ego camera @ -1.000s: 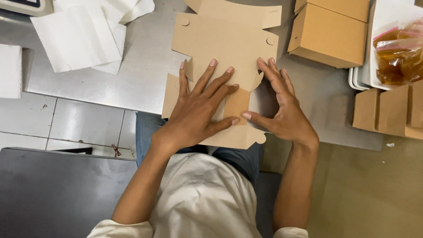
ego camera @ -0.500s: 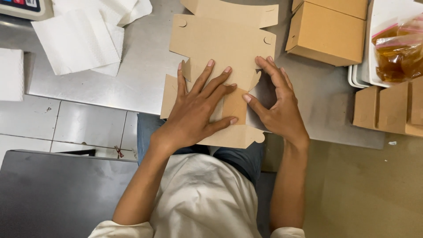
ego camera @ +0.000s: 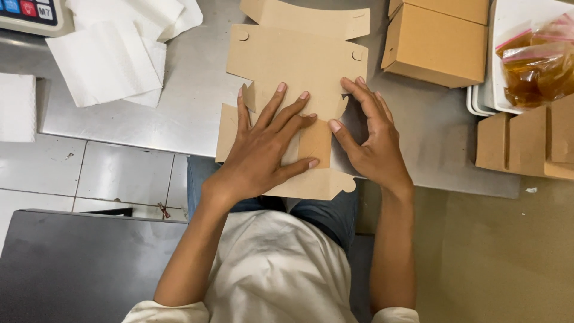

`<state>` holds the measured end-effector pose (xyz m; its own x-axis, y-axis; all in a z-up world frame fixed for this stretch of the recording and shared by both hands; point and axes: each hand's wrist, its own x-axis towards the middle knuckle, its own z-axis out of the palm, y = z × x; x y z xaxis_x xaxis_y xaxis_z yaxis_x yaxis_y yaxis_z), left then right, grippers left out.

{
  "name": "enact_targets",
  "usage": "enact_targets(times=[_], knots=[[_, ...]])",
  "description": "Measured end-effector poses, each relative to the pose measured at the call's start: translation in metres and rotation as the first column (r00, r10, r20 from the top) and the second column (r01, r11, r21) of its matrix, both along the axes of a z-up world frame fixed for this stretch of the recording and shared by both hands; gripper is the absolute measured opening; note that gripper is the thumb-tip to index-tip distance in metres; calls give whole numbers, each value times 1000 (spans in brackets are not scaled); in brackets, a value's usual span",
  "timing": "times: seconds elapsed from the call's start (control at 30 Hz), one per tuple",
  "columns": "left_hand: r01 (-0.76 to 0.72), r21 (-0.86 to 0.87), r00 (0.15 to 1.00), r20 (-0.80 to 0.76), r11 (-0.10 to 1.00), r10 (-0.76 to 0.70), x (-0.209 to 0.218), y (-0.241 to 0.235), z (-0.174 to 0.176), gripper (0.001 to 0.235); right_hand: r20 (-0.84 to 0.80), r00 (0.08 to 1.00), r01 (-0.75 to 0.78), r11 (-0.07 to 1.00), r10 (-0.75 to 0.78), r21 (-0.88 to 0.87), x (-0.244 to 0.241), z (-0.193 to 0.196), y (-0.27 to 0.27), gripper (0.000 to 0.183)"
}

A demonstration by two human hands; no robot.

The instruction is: The person folds flat cardboard box blanks into assembled boxes by hand. They fold the side flaps, tuck the tabs into slots, and press the seams to secure the shape. The person handles several blanks in sequence on a stainless steel table.

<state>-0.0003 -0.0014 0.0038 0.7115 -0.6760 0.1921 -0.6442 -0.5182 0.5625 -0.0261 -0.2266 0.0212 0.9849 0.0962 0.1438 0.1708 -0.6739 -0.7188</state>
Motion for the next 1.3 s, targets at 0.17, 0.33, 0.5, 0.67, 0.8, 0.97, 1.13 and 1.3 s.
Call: enact_targets(times=[0.17, 0.33, 0.5, 0.67, 0.8, 0.97, 1.13, 1.3], knots=[[3, 2, 1000, 4, 1000, -3, 1, 0, -2, 66, -65, 977, -203, 979, 203, 5, -4, 13, -11, 79], [6, 12, 1000, 15, 1000, -6, 2, 0, -6, 67, -135, 943, -303, 952, 305, 37, -3, 18, -18, 101], [-13, 13, 999, 49, 1000, 12, 1, 0, -9, 70, -169, 948, -268, 963, 270, 32, -3, 19, -16, 106], [-11, 25, 999, 47, 1000, 10, 2, -1, -8, 73, -159, 956, -245, 969, 245, 17, -1, 20, -11, 106], [-8, 7, 999, 50, 1000, 7, 1, 0, -8, 72, -155, 969, -192, 981, 195, 31, -3, 18, -8, 96], [-2, 13, 999, 40, 1000, 1, 1, 0, -8, 70, -90, 984, -149, 989, 151, 23, -2, 9, -7, 84], [-7, 14, 999, 42, 1000, 7, 1, 0, -8, 69, -47, 992, -118, 993, 119, 26, -1, 6, -5, 76], [-7, 15, 999, 48, 1000, 6, 1, 0, -8, 69, -21, 997, -76, 997, 77, 26, 0, 5, -3, 72]])
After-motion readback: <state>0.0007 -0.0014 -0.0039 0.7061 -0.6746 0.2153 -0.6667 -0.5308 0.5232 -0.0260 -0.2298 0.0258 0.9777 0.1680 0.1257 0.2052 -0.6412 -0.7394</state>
